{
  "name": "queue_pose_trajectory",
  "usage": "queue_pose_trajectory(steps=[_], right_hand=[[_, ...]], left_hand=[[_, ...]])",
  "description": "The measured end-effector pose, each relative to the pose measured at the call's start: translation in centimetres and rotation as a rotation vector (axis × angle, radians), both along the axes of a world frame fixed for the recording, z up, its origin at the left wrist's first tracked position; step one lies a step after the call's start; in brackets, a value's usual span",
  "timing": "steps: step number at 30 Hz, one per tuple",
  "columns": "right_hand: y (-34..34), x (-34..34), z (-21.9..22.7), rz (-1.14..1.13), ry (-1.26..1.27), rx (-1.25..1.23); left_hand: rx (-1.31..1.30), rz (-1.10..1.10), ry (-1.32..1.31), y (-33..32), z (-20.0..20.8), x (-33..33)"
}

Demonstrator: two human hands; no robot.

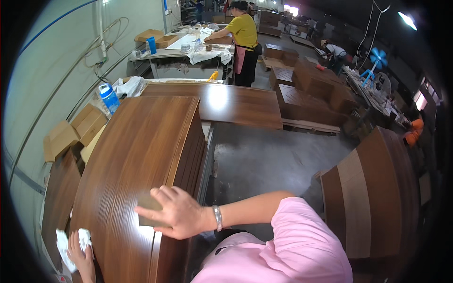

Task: The person applies a substance to the edges and surface of a wooden furniture panel using a small block and then wipes the entire surface with a white cloth.

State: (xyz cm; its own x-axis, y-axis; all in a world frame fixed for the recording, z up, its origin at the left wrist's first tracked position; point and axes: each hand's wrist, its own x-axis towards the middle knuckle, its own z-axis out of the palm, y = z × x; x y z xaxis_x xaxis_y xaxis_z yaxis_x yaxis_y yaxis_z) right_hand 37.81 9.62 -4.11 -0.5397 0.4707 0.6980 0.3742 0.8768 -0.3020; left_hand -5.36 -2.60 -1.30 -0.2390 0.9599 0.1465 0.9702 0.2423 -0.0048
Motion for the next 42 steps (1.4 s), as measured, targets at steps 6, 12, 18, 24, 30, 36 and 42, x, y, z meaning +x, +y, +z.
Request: queue_pose_trajectory(steps=[6,12,18,24,30,36,42], right_hand=[[-12.5,-7.2,1.9,0.023,-0.044,0.033],[-27.7,-17.5,3.1,0.373,-0.133,0.111],[-43.1,-28.5,0.8,0.741,-0.189,0.449],[-43.4,-26.6,4.1,1.016,-0.043,-0.033],[-38.1,-29.3,8.3,1.112,0.301,-1.349],[-32.4,-30.3,9.5,0.975,-0.061,-0.616],[-18.1,-30.7,6.2,0.108,-0.393,-0.058]], left_hand=[[0.32,-0.353,-0.147,-7.1,4.8,-1.5],[0.085,-0.17,-0.083,-19.1,0.0,-11.2],[0.103,-0.119,-0.087,-24.9,1.5,-10.7],[0.463,-0.087,-0.691,-36.8,7.4,-8.5],[0.703,-0.294,-0.927,-40.4,4.3,0.3],[1.013,-0.014,-0.965,-40.9,3.9,-1.0],[0.75,0.633,-0.87,-41.3,-9.0,-10.6]])
